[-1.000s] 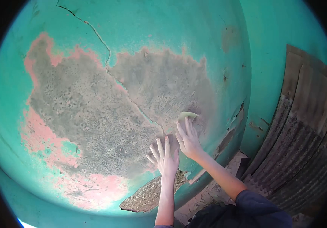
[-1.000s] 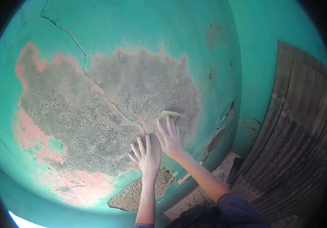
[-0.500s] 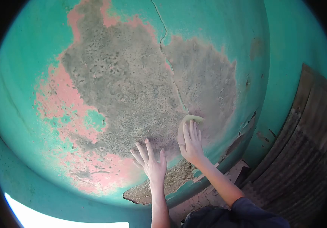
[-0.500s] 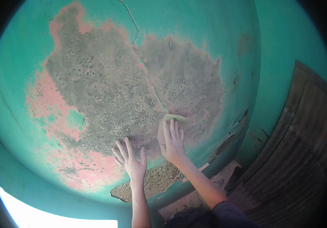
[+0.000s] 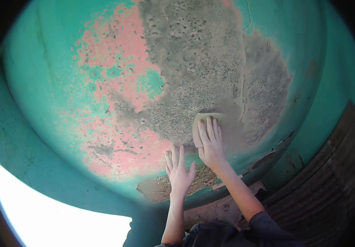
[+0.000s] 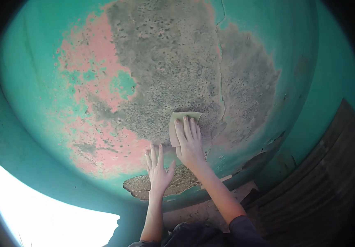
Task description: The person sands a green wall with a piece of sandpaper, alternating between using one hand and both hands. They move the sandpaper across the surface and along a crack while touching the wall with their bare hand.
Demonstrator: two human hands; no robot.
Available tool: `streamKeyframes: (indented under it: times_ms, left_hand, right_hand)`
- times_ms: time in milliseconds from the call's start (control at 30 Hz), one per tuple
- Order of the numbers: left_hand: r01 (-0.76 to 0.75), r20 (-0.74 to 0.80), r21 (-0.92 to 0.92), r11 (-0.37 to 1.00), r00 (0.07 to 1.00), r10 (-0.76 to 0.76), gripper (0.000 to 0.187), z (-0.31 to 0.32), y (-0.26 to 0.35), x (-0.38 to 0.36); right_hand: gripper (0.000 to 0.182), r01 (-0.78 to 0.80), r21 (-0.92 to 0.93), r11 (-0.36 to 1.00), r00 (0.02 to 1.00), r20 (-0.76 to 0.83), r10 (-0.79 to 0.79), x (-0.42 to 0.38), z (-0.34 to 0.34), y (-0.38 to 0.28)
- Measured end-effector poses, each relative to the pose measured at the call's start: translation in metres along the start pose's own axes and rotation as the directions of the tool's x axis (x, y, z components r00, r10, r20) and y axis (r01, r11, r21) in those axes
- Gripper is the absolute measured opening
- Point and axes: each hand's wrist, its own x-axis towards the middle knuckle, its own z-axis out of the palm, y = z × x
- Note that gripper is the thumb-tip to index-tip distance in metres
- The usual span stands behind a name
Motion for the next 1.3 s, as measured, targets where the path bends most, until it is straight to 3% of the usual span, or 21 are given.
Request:
streamKeyframes:
  times_ms: [67, 133, 200, 233, 333, 433, 567, 733, 800, 833, 867, 967, 1033, 1167, 1233, 1300]
  left_hand:
    - [-0.011, -0.062, -0.113, 0.994, 0.998, 0.004, 0.081, -0.001, -0.004, -0.002]
    - [-0.037, -0.127, -0.225, 0.974, 0.992, 0.008, 0.082, -0.004, -0.006, -0.003]
    - [-0.129, -0.234, -0.147, 0.981, 0.968, 0.092, 0.084, -0.012, -0.005, -0.002]
    - [-0.144, -0.214, -0.03, 0.989, 0.967, 0.135, 0.086, -0.019, -0.002, -0.001]
    - [-0.11, -0.117, 0.076, 0.991, 0.986, 0.118, 0.087, -0.035, 0.006, 0.011]
    - [-0.061, -0.231, -0.037, 0.997, 0.972, 0.051, 0.089, -0.044, 0.003, 0.027]
    - [-0.041, -0.263, -0.026, 0.999, 0.964, 0.033, 0.092, -0.061, -0.001, 0.042]
    - [-0.031, -0.361, -0.02, 0.999, 0.932, 0.021, 0.094, -0.073, 0.01, 0.051]
    - [0.022, -0.369, -0.033, 0.999, 0.929, -0.033, 0.096, -0.075, 0.024, 0.058]
    - [0.066, -0.368, -0.043, 0.997, 0.926, -0.077, 0.097, -0.074, 0.031, 0.061]
    - [0.064, -0.375, -0.044, 0.997, 0.924, -0.076, 0.097, -0.071, 0.034, 0.065]
    - [0.081, -0.489, -0.056, 0.995, 0.867, -0.098, 0.092, -0.057, 0.038, 0.078]
    - [0.063, -0.58, -0.02, 0.998, 0.813, -0.063, 0.081, -0.049, 0.04, 0.084]
    - [0.037, -0.58, -0.054, 0.998, 0.812, -0.062, 0.071, -0.05, 0.034, 0.105]
    - [0.129, -0.515, 0.055, 0.99, 0.853, -0.082, 0.069, -0.081, 0.023, 0.12]
    - [0.128, -0.571, 0.045, 0.991, 0.817, -0.08, 0.069, -0.104, 0.021, 0.136]
  right_hand:
    - [0.072, 0.079, 0.006, 0.997, 0.997, -0.019, -0.079, 0.01, -0.003, -0.013]
    - [0.07, 0.183, -0.033, 0.983, 0.979, 0.096, -0.179, 0.006, 0.0, -0.024]
    - [0.066, 0.27, -0.056, 0.961, 0.957, 0.125, -0.261, 0.007, 0.008, -0.032]
    - [0.062, 0.324, -0.033, 0.946, 0.935, 0.162, -0.314, 0.012, 0.005, -0.038]
    - [0.055, 0.459, 0.005, 0.888, 0.865, 0.225, -0.449, 0.035, -0.001, -0.054]
    - [0.051, 0.609, 0.026, 0.793, 0.769, 0.226, -0.598, 0.057, 0.003, -0.057]
    - [0.049, 0.748, 0.058, 0.661, 0.636, 0.221, -0.739, 0.081, -0.007, -0.058]
    - [0.051, 0.7, 0.129, 0.703, 0.679, 0.184, -0.71, 0.107, -0.034, -0.052]
    - [0.053, 0.689, -0.053, 0.723, 0.725, 0.048, -0.687, 0.122, -0.046, -0.051]
    - [0.048, 0.689, -0.083, 0.72, 0.718, -0.054, -0.694, 0.131, -0.051, -0.051]
    - [0.048, 0.693, -0.087, 0.716, 0.714, -0.057, -0.698, 0.138, -0.05, -0.047]
    - [0.041, 0.677, -0.091, 0.731, 0.639, -0.42, -0.644, 0.164, -0.047, -0.042]
    - [0.04, 0.689, -0.059, 0.722, 0.631, -0.442, -0.638, 0.176, -0.046, -0.053]
    - [0.035, 0.708, -0.046, 0.704, 0.597, -0.492, -0.633, 0.193, -0.034, -0.045]
    - [0.033, 0.715, -0.058, 0.697, 0.589, -0.488, -0.645, 0.189, -0.035, -0.046]
    - [0.032, 0.722, -0.064, 0.688, 0.583, -0.48, -0.656, 0.191, -0.037, -0.05]
